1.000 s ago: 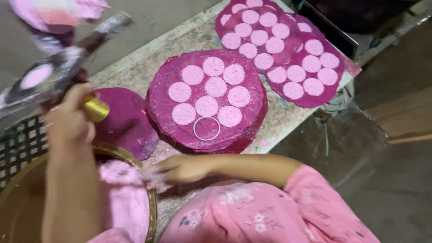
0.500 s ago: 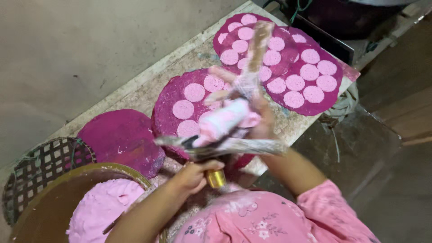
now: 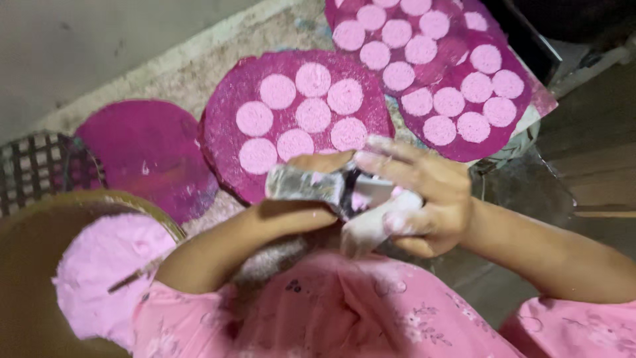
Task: The person fills a handheld batter extruder with pink batter from a large basin, then squeezes the tool to deposit round batter discs in rows onto round magenta boards. They repeat the cycle, refilling the extruder and filling board after board with discs.
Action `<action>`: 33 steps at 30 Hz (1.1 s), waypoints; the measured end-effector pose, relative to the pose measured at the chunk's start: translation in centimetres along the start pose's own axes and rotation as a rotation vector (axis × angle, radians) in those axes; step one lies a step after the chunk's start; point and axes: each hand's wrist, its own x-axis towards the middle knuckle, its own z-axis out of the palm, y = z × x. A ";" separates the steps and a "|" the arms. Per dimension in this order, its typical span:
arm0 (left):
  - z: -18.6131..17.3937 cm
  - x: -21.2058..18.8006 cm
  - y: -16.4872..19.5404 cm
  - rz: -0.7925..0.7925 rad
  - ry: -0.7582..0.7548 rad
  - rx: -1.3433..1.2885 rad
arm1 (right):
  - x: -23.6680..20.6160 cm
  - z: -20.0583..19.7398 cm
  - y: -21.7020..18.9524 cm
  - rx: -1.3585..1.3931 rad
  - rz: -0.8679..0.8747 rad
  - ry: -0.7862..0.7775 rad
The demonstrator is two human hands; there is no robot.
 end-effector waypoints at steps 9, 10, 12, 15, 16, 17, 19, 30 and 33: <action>-0.4 3.4 -6.4 -0.115 0.031 0.163 | -1.3 -3.7 5.3 1.052 1.050 -0.432; -1.0 3.2 -6.2 -0.146 0.027 0.175 | -2.4 -3.9 6.6 1.127 1.060 -0.496; -1.7 2.9 -5.6 -0.209 0.007 0.188 | -5.4 -3.2 9.0 1.279 1.092 -0.617; -3.9 0.2 -5.3 0.115 -0.037 -0.600 | -9.7 -1.8 11.0 1.235 1.201 -0.638; -3.6 0.0 -5.8 0.221 0.083 -0.800 | -10.7 -1.0 11.3 1.255 1.273 -0.682; -3.1 -0.1 -6.6 0.325 0.206 -0.996 | -11.5 -0.3 11.2 1.274 1.345 -0.720; -1.9 -0.4 -8.8 0.419 0.327 -1.238 | -12.3 0.9 10.8 1.317 1.458 -0.796; -4.0 -8.6 -24.0 -0.405 1.322 0.003 | -13.8 -1.4 6.4 1.213 1.427 -0.442; -2.8 -10.2 -25.0 -0.592 1.317 -0.292 | -15.5 -1.6 5.6 1.354 1.313 -0.082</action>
